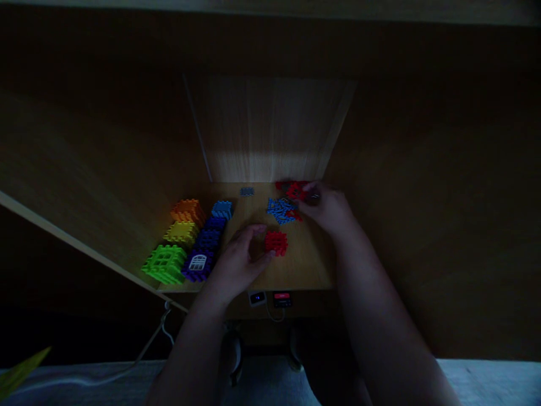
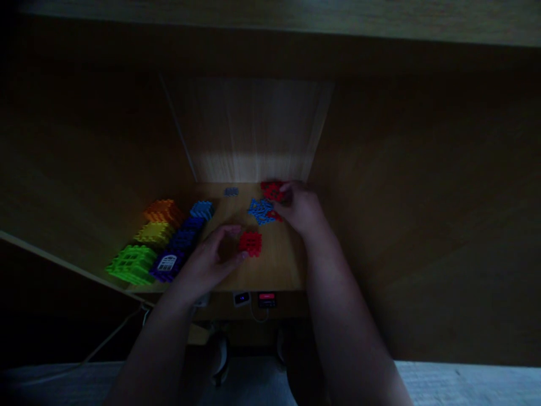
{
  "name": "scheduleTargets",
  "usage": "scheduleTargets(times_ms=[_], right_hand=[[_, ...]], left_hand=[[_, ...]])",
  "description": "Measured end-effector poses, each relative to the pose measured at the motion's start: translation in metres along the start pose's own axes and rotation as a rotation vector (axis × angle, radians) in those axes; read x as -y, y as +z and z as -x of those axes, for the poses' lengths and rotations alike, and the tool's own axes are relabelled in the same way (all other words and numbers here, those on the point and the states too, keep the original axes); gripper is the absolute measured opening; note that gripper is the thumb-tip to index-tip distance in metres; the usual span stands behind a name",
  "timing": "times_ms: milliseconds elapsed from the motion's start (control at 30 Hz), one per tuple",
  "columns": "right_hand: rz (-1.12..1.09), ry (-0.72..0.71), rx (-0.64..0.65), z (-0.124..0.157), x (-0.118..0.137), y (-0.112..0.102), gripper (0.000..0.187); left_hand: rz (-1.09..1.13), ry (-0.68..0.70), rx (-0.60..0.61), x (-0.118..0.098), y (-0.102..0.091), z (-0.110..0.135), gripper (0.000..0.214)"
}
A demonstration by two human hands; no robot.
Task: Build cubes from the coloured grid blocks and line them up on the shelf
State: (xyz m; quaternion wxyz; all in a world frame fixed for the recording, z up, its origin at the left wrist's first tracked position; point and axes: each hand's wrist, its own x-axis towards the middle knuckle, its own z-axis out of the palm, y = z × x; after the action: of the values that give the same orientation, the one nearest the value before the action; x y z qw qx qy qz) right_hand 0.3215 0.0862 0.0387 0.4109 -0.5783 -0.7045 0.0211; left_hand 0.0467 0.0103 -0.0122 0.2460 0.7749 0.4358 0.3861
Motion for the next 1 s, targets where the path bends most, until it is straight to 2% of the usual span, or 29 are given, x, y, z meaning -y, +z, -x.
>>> scheduleTargets(times_ms=[133,267,467,667,1000], right_hand=[[-0.235,-0.103,0.005,0.009,0.024,-0.008,0.024],[-0.341,-0.085,0.02,0.032,0.04,-0.012,0.024],[-0.505,-0.023,0.053,0.07,0.043,-0.003,0.025],[-0.466,-0.077,0.16,0.084,0.034,0.009,0.032],[-0.41,-0.109,0.226,0.09,0.029,0.009,0.035]], left_hand=[[0.009,-0.005,-0.018,-0.001,-0.001,-0.001,0.042],[0.022,-0.001,-0.042,-0.003,-0.002,-0.002,0.04],[0.034,-0.014,-0.029,-0.004,-0.003,-0.003,0.044],[0.058,-0.003,0.013,-0.001,-0.001,-0.004,0.053],[0.058,-0.009,0.011,0.0,-0.001,-0.002,0.05]])
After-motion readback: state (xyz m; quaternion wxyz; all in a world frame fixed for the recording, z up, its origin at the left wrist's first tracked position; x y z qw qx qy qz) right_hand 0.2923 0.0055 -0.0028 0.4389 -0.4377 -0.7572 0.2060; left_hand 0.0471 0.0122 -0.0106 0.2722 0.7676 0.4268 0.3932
